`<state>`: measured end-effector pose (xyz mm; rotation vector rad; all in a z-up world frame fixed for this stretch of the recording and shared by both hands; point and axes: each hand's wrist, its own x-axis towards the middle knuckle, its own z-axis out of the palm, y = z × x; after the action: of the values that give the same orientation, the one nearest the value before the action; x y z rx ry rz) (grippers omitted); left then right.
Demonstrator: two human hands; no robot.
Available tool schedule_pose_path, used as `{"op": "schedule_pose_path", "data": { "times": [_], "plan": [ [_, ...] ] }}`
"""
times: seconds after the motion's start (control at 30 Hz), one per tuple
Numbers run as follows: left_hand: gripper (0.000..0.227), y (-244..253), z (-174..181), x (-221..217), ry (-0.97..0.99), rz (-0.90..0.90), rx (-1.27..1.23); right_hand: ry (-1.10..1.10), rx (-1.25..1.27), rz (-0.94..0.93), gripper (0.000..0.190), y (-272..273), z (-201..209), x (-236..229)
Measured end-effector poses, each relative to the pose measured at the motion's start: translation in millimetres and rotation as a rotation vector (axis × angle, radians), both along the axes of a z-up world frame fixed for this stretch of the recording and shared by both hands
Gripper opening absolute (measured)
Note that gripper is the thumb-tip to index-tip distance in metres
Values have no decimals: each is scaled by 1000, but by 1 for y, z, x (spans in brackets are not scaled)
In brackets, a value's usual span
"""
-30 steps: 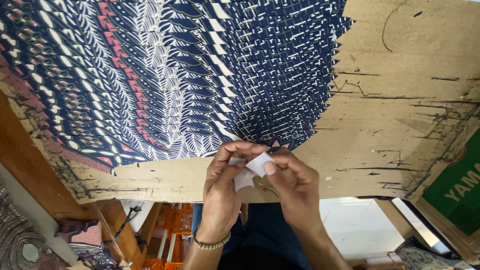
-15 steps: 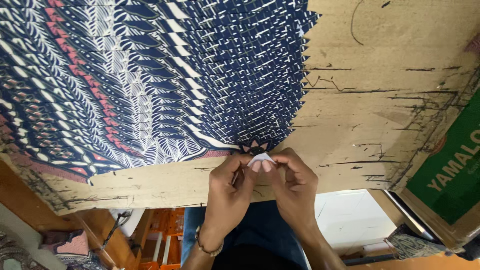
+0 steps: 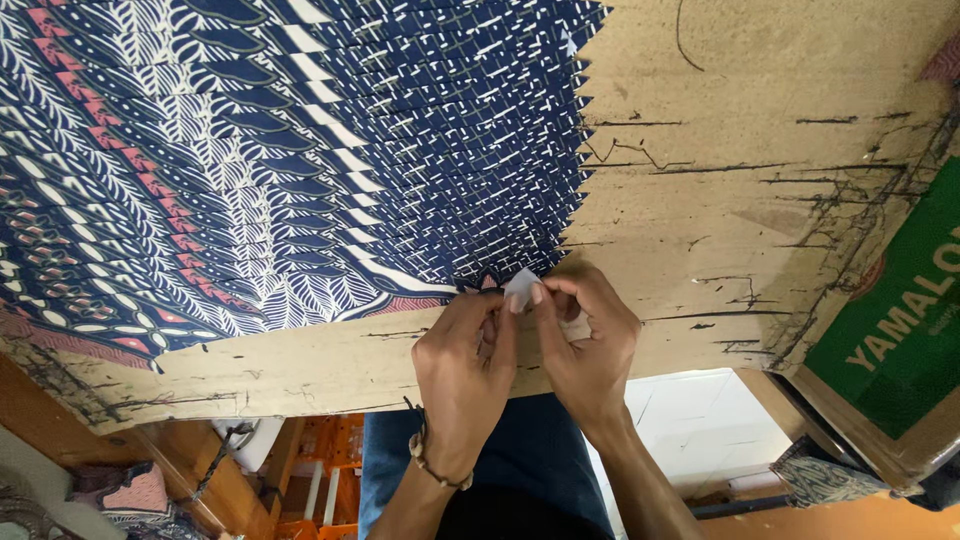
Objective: The person repeatedly picks up small white tags and attaches them to the edge of a patterned fabric laid on a wooden work surface. The person handles the tags one at a time, folding and pressing them onto the fabric edge.
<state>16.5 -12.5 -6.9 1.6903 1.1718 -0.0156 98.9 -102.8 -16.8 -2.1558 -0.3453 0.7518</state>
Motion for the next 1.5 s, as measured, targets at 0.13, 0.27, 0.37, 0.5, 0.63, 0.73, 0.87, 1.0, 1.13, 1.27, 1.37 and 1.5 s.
{"op": "schedule_pose_path", "data": {
  "times": [0.13,0.27,0.37,0.5,0.63,0.73,0.87,1.0,1.13,1.27,1.37,1.5],
  "plan": [
    [5,-1,-5,2,-18,-14,62,-21,-48,-14,5,0,-4,2],
    [7,-2,-9,1,-23,-15,104,-29,-61,-21,6,-2,-6,0],
    [7,0,-12,3,-21,-16,105,-44,-51,-9,6,-1,-8,1],
    [9,2,-12,3,-3,-32,94,-44,-45,-3,6,0,-9,1],
    [10,1,-13,2,18,-36,108,-57,-58,0,6,-4,-12,-2],
    [8,-3,-16,-4,2,-25,139,-78,-79,1,10,-11,-17,-7],
    [4,3,-14,-30,-142,263,-170,-106,-43,-23,17,-24,-19,-14],
    [17,30,-9,-65,-460,690,-597,-145,-11,140,20,-24,11,-49],
    [16,40,1,-85,-456,825,-676,-141,-41,308,31,-9,10,-63],
    [13,36,0,-94,-194,653,-489,-208,-100,335,28,2,3,-70],
    [11,31,0,-97,37,451,-353,-238,-96,368,25,4,1,-71],
    [15,29,5,-95,49,321,-354,-235,-113,377,21,7,2,-70]
  ]
}}
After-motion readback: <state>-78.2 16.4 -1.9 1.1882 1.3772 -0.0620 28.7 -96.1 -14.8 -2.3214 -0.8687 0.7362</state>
